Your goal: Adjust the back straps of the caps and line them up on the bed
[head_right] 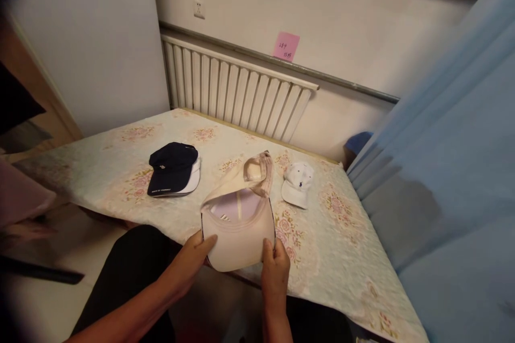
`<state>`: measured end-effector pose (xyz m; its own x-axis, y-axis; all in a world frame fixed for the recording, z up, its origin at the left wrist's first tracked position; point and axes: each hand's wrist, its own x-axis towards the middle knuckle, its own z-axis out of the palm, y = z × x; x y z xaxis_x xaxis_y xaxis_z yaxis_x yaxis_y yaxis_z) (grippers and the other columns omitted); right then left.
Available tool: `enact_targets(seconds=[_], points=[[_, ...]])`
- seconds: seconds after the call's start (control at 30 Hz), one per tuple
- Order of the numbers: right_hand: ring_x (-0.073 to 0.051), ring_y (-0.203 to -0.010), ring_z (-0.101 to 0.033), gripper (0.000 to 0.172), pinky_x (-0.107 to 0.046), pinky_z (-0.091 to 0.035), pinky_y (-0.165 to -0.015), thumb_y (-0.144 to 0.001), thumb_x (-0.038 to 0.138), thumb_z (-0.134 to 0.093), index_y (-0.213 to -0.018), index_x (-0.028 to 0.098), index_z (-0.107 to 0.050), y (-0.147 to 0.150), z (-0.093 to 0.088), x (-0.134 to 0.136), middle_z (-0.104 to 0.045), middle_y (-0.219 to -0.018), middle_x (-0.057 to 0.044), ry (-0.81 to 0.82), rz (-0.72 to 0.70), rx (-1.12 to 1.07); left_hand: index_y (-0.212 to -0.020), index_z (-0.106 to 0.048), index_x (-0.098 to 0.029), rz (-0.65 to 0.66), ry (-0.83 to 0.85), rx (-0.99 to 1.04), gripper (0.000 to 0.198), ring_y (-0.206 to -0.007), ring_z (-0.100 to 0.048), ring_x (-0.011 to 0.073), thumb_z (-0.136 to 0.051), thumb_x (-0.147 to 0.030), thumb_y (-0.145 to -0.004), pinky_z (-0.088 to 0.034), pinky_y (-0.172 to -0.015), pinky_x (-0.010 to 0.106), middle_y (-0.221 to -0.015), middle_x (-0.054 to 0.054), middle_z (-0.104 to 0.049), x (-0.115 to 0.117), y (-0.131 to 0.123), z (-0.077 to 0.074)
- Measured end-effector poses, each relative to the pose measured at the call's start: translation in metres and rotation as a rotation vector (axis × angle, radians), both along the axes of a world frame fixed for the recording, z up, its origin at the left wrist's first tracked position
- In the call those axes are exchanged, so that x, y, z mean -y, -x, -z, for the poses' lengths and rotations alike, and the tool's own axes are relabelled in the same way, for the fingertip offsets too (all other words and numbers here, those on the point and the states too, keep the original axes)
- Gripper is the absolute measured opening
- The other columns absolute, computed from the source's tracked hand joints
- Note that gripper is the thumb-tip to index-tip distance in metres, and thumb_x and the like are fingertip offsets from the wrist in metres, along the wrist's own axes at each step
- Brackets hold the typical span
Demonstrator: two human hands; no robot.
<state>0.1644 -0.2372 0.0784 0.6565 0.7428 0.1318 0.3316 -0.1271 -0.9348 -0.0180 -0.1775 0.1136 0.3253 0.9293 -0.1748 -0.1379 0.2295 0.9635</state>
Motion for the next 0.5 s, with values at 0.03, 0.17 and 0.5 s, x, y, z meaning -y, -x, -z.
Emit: enact_targets(seconds=[0.03, 0.17, 0.5], points=[[-0.014, -0.061, -0.044, 0.03, -0.025, -0.037, -0.057, -0.078, 0.048, -0.051, -0.069, 0.02, -0.055, 0.001, 0.0, 0.0, -0.051, -0.061, 0.003, -0.009, -0.005, -0.045, -0.113, -0.06, -0.009, 0.003, 0.003, 0.007, 0.047, -0.102, -0.058, 0.028, -0.058, -0.034, -0.073, -0.047, -0.083, 0.035, -0.106, 0.013, -0.068, 0.0, -0.001, 0.0], [-0.017, -0.065, -0.053, 0.035, -0.027, -0.043, -0.059, -0.072, 0.045, -0.058, -0.088, 0.015, -0.065, 0.009, -0.001, -0.001, -0.063, -0.068, -0.001, -0.06, -0.013, -0.181, -0.115, -0.059, -0.008, 0.033, 0.028, 0.071, 0.051, -0.103, -0.058, 0.0274, -0.061, -0.029, -0.069, -0.044, -0.089, 0.038, -0.105, 0.012, -0.068, 0.001, -0.004, 0.004], [-0.021, -0.069, -0.06, 0.041, -0.028, -0.046, -0.056, -0.069, 0.042, -0.062, -0.094, 0.01, -0.067, 0.015, 0.005, 0.002, -0.069, -0.075, -0.008, 0.013, 0.023, -0.215, -0.11, -0.061, -0.005, 0.028, 0.108, 0.113, 0.047, -0.096, -0.061, 0.0274, -0.061, -0.029, -0.068, -0.046, -0.085, 0.038, -0.106, 0.015, -0.067, 0.004, -0.013, 0.019]])
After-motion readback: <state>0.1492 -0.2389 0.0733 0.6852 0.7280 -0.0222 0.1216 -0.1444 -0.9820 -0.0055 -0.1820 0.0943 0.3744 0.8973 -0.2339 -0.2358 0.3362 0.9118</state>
